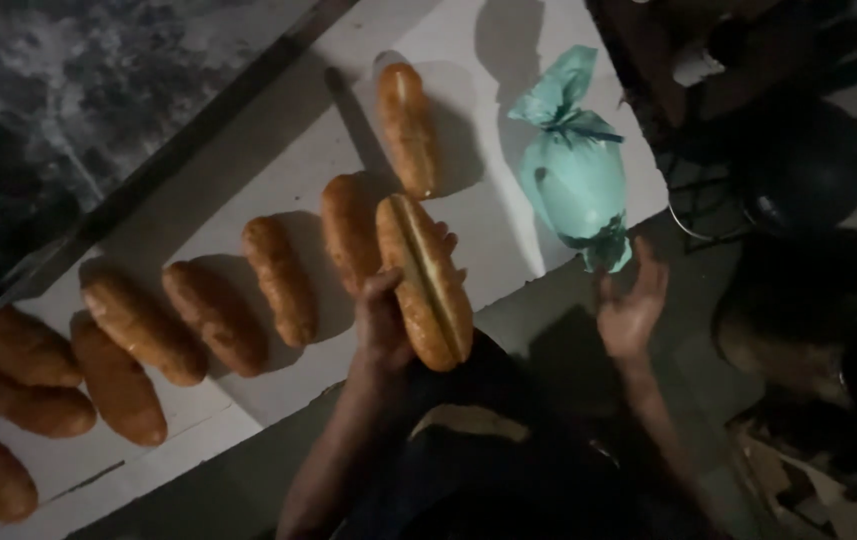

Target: Slice bread rolls and fill them with cream using a piping bag.

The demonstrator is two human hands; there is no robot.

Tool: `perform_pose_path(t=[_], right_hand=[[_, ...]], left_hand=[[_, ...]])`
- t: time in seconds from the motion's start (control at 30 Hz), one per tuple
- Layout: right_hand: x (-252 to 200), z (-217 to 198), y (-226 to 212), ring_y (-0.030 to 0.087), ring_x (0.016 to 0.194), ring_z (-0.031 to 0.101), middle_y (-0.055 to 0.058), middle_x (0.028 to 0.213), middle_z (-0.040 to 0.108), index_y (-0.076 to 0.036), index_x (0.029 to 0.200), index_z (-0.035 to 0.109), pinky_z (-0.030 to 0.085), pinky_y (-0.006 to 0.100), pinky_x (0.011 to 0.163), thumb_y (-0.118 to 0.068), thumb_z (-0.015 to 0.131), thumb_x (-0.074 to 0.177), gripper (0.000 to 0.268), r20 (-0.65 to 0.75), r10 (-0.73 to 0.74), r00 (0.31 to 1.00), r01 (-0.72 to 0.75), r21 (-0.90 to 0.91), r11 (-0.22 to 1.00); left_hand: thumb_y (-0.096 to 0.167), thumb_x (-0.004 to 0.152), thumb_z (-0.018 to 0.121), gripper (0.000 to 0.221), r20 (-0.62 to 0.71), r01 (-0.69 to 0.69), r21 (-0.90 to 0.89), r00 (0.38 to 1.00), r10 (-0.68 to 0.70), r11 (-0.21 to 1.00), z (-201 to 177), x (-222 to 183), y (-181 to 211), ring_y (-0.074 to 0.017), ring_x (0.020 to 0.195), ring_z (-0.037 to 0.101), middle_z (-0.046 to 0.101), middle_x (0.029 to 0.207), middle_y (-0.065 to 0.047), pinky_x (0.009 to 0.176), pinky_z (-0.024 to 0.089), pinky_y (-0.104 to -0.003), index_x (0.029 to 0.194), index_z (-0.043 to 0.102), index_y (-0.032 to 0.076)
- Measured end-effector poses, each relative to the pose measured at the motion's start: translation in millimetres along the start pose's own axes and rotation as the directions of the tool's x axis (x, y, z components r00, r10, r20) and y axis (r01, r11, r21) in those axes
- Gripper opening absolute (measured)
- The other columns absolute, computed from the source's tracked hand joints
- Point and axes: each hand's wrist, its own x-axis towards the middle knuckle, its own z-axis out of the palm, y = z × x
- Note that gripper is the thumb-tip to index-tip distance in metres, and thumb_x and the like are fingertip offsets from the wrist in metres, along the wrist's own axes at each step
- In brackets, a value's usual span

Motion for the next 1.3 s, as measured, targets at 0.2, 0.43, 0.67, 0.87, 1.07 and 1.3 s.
perform_pose_path(t=[0.2, 0.43, 0.67, 0.87, 1.07, 1.3], right_hand=[[10.2, 66.9, 55.2, 0.054, 0.138, 0.04, 0.033, 0.156, 0.038, 0.006, 0.159, 0.03, 0.034, 0.064, 0.114, -0.042, 0.077, 0.082, 0.102, 0.018, -0.085, 0.996, 0.086, -0.053, 0.995], [24.7, 90.6, 61.0, 0.053, 0.125, 0.046, 0.028, 0.139, 0.05, 0.004, 0.154, 0.038, 0.04, 0.065, 0.1, -0.049, 0.085, 0.075, 0.106, 0.051, 0.383, 0.922, -0.343, -0.347, 0.873], [18.7, 45.0, 163.6, 0.039, 0.127, 0.059, 0.02, 0.137, 0.062, 0.0, 0.136, 0.06, 0.048, 0.054, 0.113, -0.052, 0.064, 0.103, 0.061, 0.478, -0.108, 0.872, -0.231, 0.595, 0.77], [47.0, 51.4, 152.2, 0.03, 0.121, 0.059, 0.012, 0.127, 0.065, -0.003, 0.127, 0.065, 0.047, 0.047, 0.111, -0.044, 0.059, 0.111, 0.044, 0.547, -0.356, 0.758, -0.578, 0.816, 0.025], [69.0, 68.3, 102.3, 0.019, 0.093, 0.062, 0.003, 0.096, 0.072, -0.01, 0.116, 0.066, 0.048, 0.037, 0.096, -0.034, 0.067, 0.106, 0.026, 0.684, -0.331, 0.651, -0.746, 0.493, -0.448], [115.9, 68.6, -52.5, 0.017, 0.1, 0.07, -0.003, 0.096, 0.077, -0.015, 0.098, 0.071, 0.047, 0.04, 0.105, -0.04, 0.064, 0.107, 0.027, 0.204, -0.36, 0.91, -0.414, 0.429, -0.803]], left_hand=[[0.029, 0.082, 0.074, 0.092, -0.055, 0.003, 0.042, 0.998, -0.001, 0.999, 14.7, 3.2, -5.3, -0.0331, 0.15, 0.038, 0.044, 0.155, -0.016, 0.123, 0.035, -0.056, 0.159, 0.03, 0.004], [0.027, 0.082, 0.073, 0.093, -0.079, 0.002, 0.041, 0.997, 0.001, 0.999, 14.1, 3.0, -11.5, -0.0348, 0.152, 0.036, 0.043, 0.156, -0.018, 0.124, 0.033, -0.057, 0.159, 0.029, 0.003], [0.027, 0.082, 0.073, 0.093, -0.084, -0.035, 0.028, 0.996, 0.037, 0.999, 10.6, -3.2, -10.3, -0.0359, 0.151, 0.036, 0.043, 0.156, -0.019, 0.124, 0.035, -0.058, 0.16, 0.028, 0.004], [0.027, 0.083, 0.071, 0.09, -0.123, -0.071, 0.044, 0.99, 0.075, 0.997, 10.0, -10.6, -7.3, -0.0355, 0.144, 0.044, 0.045, 0.153, -0.02, 0.119, 0.04, -0.055, 0.159, 0.029, 0.004], [0.029, 0.089, 0.068, 0.081, -0.16, -0.035, 0.009, 0.986, 0.036, 0.999, -24.3, -28.9, -3.7, -0.0346, 0.13, 0.055, 0.053, 0.145, -0.022, 0.111, 0.048, -0.049, 0.156, 0.035, -0.001], [0.031, 0.09, 0.065, 0.07, -0.072, -0.093, 0.089, 0.992, 0.1, 0.992, 8.7, -46.9, 32.0, -0.0362, 0.114, 0.065, 0.063, 0.127, -0.023, 0.099, 0.055, -0.049, 0.146, 0.046, -0.005]])
